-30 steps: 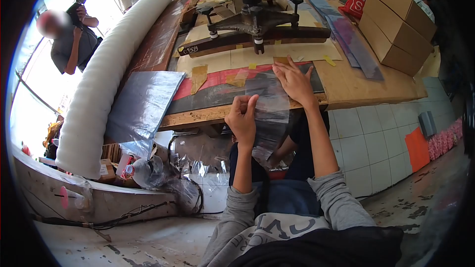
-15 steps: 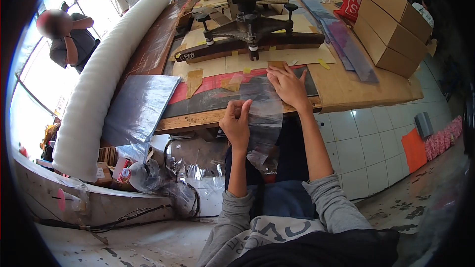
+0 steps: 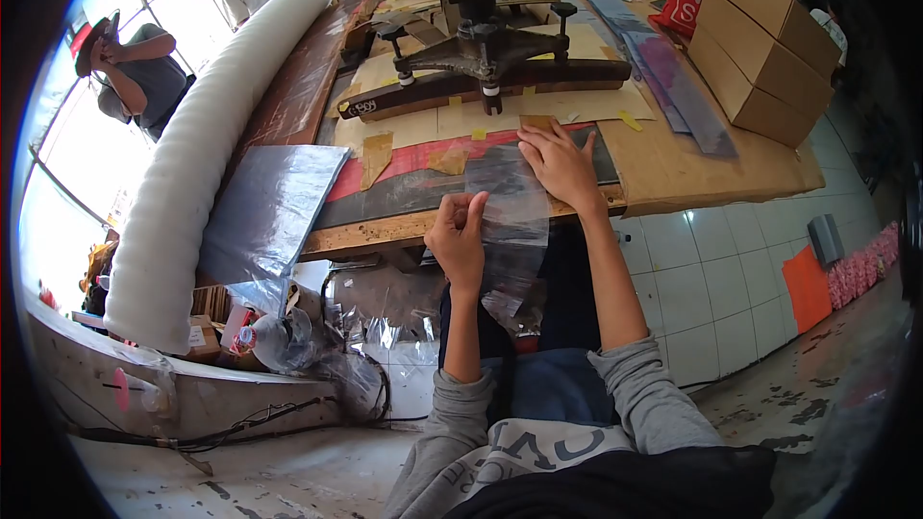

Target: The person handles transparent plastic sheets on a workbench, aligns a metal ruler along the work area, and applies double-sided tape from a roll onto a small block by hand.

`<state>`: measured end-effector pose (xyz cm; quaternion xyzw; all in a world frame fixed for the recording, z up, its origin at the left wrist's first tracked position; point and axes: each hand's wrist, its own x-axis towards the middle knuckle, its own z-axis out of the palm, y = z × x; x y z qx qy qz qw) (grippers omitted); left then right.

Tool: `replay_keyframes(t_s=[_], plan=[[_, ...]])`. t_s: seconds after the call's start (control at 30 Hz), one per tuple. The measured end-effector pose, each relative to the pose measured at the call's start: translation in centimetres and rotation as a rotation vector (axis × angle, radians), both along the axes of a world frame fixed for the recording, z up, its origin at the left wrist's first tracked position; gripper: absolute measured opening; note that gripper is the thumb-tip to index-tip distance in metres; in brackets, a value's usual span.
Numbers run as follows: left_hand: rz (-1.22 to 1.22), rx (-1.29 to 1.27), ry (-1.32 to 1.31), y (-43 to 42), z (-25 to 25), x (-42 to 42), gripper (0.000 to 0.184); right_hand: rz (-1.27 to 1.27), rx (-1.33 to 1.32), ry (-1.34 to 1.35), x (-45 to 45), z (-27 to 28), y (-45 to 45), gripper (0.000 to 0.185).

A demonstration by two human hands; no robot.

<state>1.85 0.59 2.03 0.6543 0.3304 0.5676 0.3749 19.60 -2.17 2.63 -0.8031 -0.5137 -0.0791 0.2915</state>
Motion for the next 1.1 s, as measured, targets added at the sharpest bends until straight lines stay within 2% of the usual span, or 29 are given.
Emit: replay_keyframes(t_s=[0.67, 0.9, 1.07, 1.1], plan=[[-0.011, -0.005, 0.037, -0.4, -0.3, -0.5, 0.017, -0.02, -0.024, -0.019, -0.3, 0.1, 0.0, 0.035], [-0.045, 0.008, -0.008, 0.0, -1.5, -0.2, 0.017, 0.001, 0.131, -0.018, -0.5, 0.4, -0.6, 0.032], [-0.173, -0.042, 0.113, 0.7, -1.0, -0.7, 0.02, 0.165, 0.249, 0.184, -2.7, 0.3, -2.6, 0.031], [-0.211, -0.047, 0.139, 1.2, -0.8, -0.7, 0.021, 0.166, 0.225, 0.13, -2.9, 0.4, -2.8, 0.032]])
